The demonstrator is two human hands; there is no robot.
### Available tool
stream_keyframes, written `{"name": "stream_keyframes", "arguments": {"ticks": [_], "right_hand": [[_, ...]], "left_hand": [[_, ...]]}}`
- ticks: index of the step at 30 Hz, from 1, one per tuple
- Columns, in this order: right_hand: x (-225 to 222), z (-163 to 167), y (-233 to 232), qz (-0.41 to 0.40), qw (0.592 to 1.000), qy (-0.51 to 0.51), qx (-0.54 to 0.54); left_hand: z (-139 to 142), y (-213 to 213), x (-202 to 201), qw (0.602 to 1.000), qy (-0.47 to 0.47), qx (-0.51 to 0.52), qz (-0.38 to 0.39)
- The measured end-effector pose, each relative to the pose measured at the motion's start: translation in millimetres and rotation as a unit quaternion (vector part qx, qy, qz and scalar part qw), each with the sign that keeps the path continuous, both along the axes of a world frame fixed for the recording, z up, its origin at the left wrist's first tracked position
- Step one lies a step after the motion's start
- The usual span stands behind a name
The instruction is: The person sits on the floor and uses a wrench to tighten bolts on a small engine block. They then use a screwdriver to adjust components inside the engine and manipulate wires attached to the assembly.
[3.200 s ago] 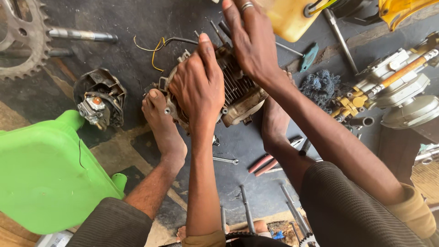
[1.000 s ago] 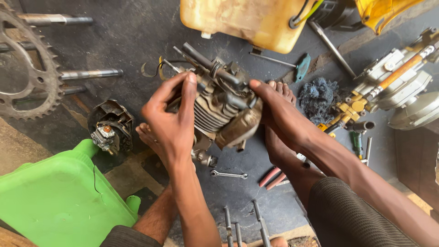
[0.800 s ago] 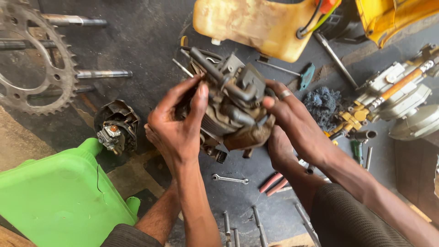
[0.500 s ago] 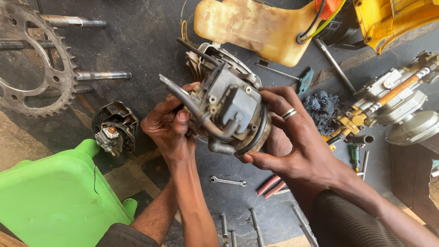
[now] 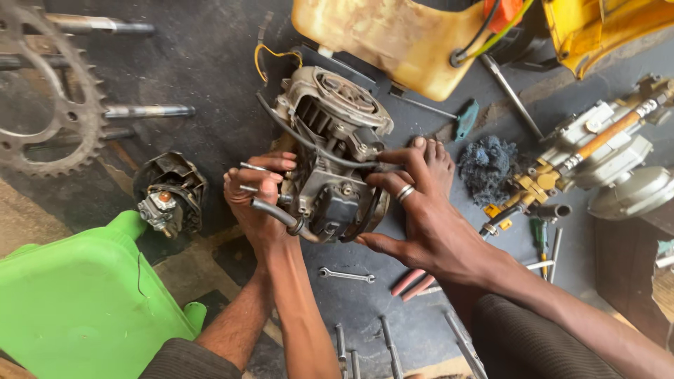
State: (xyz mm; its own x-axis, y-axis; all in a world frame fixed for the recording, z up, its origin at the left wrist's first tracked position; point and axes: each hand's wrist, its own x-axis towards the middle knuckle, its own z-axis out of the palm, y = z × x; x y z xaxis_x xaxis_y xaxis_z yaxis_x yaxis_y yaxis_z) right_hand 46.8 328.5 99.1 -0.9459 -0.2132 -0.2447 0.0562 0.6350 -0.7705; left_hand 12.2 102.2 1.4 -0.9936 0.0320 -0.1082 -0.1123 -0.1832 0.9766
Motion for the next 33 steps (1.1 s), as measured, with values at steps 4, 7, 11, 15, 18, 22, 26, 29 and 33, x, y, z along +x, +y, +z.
{"name": "stream_keyframes", "arguments": {"ticks": [4, 7, 11, 15, 18, 22, 26, 29, 33], "right_hand": [[4, -1, -1, 0.002, 0.998, -0.041, -0.038], [4, 2, -3, -0.016, 0.994, -0.083, -0.076], [0, 7, 1, -0.036, 0.994, -0.078, -0.066], [2, 7, 9, -0.085, 0.991, -0.061, -0.083], [6, 4, 13, -0.094, 0.991, -0.036, -0.084], [4, 16, 21, -0.105, 0.988, -0.059, -0.093], [16, 55, 43, 0.071, 0.989, -0.123, -0.034], [44, 73, 42, 0.312, 0.929, -0.198, 0.013], [63, 47, 39, 0.371, 0.904, -0.175, 0.122]], "left_hand": [[-1, -5, 3, 1.0, -0.004, -0.001, 0.0], [4, -7, 8, 0.999, -0.013, -0.044, -0.006], [5, -7, 7, 0.997, 0.005, -0.079, -0.004], [1, -10, 7, 0.994, 0.028, -0.103, -0.02], [-4, -14, 10, 0.993, 0.031, -0.111, -0.039], [-10, -17, 12, 0.998, -0.002, 0.033, -0.053], [-6, -21, 13, 0.994, -0.006, 0.066, -0.083], [0, -23, 11, 0.996, -0.023, 0.054, -0.073], [9, -27, 12, 0.962, -0.025, -0.252, -0.105]]}}
